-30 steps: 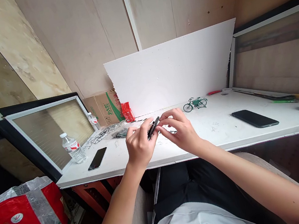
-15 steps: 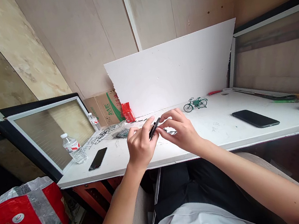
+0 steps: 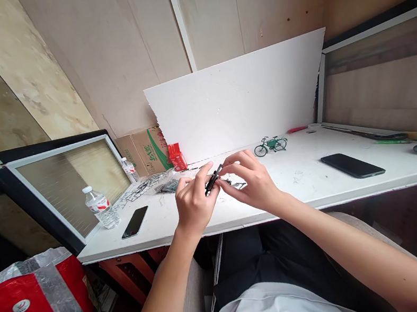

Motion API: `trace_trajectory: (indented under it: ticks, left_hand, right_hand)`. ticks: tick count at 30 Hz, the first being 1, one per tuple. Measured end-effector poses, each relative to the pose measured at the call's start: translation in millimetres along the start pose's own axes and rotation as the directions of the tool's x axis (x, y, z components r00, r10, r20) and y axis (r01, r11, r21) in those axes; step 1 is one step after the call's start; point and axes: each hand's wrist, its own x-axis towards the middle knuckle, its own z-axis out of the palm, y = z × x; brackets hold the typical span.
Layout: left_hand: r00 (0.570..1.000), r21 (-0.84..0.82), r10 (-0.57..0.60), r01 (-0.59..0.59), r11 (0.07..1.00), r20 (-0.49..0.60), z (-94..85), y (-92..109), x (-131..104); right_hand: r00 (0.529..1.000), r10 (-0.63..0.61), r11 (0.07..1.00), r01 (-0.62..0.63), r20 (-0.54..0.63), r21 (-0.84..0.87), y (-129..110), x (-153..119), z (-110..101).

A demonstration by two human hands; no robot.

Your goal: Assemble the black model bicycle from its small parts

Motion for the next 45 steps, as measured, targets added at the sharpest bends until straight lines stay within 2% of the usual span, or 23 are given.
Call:
trace_trajectory:
  ticks: [6,11,17,22,26,31,33,36,42,45]
  left_hand:
    - [0.998,-0.008,0.057,-0.057,0.998,-0.028,-2.7,1,3]
    - [0.998,-0.064,0.053,-0.054,0.997,-0.017,-1.7,2,2]
    - [0.989,-0.168,-0.134,0.142,0.975,0.06,-1.1,5,2]
    - [0.927,-0.386,-0.276,0.36,0.85,0.256,-5.5,8,7]
    - [0.874,-0.493,-0.31,0.471,0.731,0.375,-4.0,4,8]
    - [0.845,-0.528,-0.331,0.524,0.668,0.42,0.3,-4,8]
    - [0.849,-0.54,-0.343,0.523,0.66,0.402,2.3,-7,9]
    - [0.856,-0.478,-0.412,0.517,0.71,0.314,5.1,-12,8]
    - [0.821,-0.355,-0.563,0.557,0.751,0.098,7.0,-16,6]
    - [0.835,-0.319,-0.549,0.529,0.786,0.03,6.3,-17,6]
  right_hand:
    - [0.999,0.047,0.994,-0.046,-0.005,0.099,3,1,-4]
    - [0.997,-0.021,0.984,0.006,0.081,0.18,3,6,-9]
    - [0.973,0.091,0.928,-0.161,0.213,0.337,4,6,-10]
    - [0.943,0.205,0.864,-0.3,0.261,0.405,6,7,-11]
    - [0.914,0.275,0.802,-0.389,0.299,0.453,4,9,-13]
    - [0.899,0.308,0.773,-0.427,0.311,0.47,3,8,-14]
    - [0.89,0.315,0.763,-0.444,0.329,0.47,3,8,-14]
    - [0.872,0.339,0.749,-0.478,0.353,0.46,3,9,-14]
    - [0.852,0.35,0.724,-0.509,0.388,0.464,0,12,-17]
    - [0.846,0.346,0.706,-0.519,0.406,0.481,-3,13,-18]
